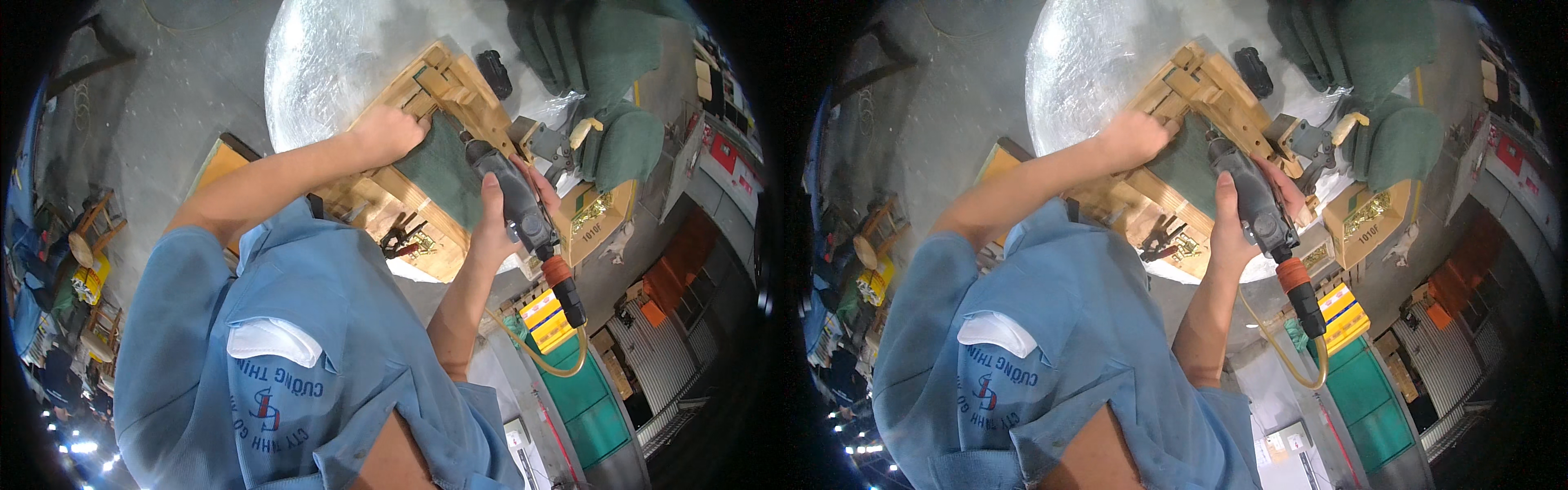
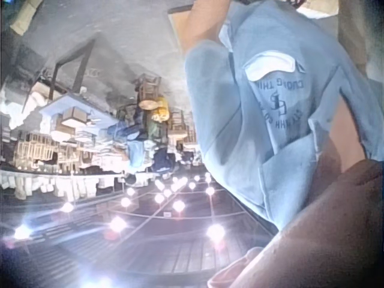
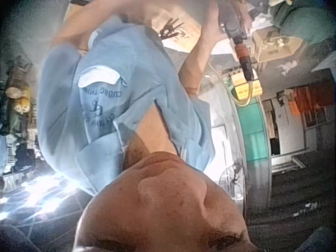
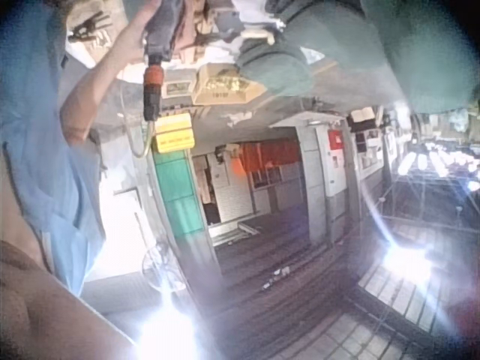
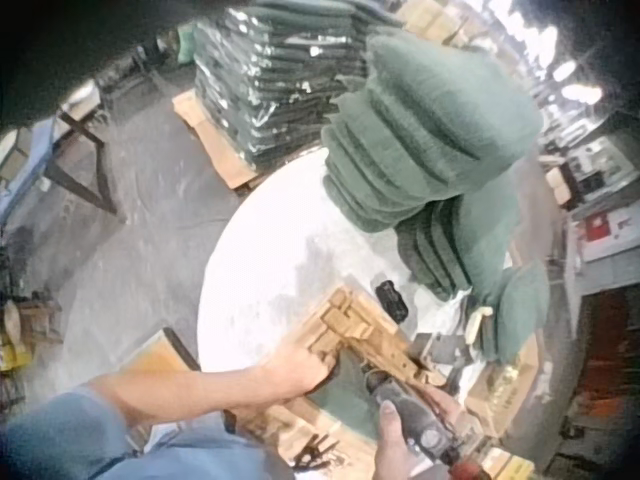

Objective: The person places a green cushion into a wooden frame, secures it with a clamp, and uses a pneumatic drill to fasten staples. The person then removes the finished cushion and repeats the process with another cushion.

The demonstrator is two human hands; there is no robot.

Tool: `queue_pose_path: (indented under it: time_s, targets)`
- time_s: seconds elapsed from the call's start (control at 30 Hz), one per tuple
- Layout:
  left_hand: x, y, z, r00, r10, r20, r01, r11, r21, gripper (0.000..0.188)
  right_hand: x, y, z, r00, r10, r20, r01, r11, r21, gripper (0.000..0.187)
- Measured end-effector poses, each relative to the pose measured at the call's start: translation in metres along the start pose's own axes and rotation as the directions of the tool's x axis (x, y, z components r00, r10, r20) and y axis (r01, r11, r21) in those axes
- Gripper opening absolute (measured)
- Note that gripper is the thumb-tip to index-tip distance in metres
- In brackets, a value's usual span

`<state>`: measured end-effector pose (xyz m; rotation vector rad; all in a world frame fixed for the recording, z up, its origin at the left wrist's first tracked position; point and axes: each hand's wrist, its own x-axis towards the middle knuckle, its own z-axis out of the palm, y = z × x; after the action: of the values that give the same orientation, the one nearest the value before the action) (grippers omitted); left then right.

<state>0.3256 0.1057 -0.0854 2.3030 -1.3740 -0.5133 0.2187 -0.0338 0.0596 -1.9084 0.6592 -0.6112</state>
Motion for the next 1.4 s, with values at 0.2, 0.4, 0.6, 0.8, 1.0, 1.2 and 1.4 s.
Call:
queue_pose_path:
  time_s: [0.2,0.4,0.6,0.8,1.0,1.2,1.4]
  targets:
    - [0.000,0.000,0.000,0.999,0.000,-0.051,0.001,1.000,0.012,0.043,0.001,0.001,0.005,1.000,0.004,0.010,-0.004,1.000,0.021,0.059]
    - [0.002,0.007,-0.003,0.999,0.020,0.027,-0.022,0.997,0.078,0.051,-0.001,0.003,0.005,1.000,0.009,0.004,-0.009,1.000,0.023,0.058]
    - [0.004,0.003,0.019,0.980,0.196,0.031,-0.199,0.963,0.182,0.051,-0.003,0.004,0.006,1.000,0.011,-0.005,-0.010,0.999,0.044,0.058]
    - [0.005,0.003,0.020,0.978,0.210,-0.015,-0.203,0.960,0.192,0.052,-0.004,0.004,0.010,1.000,0.018,-0.011,-0.017,0.999,0.036,0.058]
    - [0.005,0.000,0.021,0.982,0.183,0.046,-0.188,0.971,0.146,0.056,-0.001,0.010,0.011,1.000,0.001,0.025,0.000,1.000,-0.025,0.056]
    - [0.009,-0.005,0.033,0.983,0.178,0.033,-0.181,0.975,0.130,0.058,0.019,0.003,0.021,0.997,0.000,0.074,0.005,0.998,-0.064,0.057]
    - [0.004,0.000,0.017,0.994,0.052,0.098,-0.061,0.994,0.091,0.054,0.038,-0.011,0.046,0.981,0.074,0.182,-0.079,0.997,0.018,0.058]
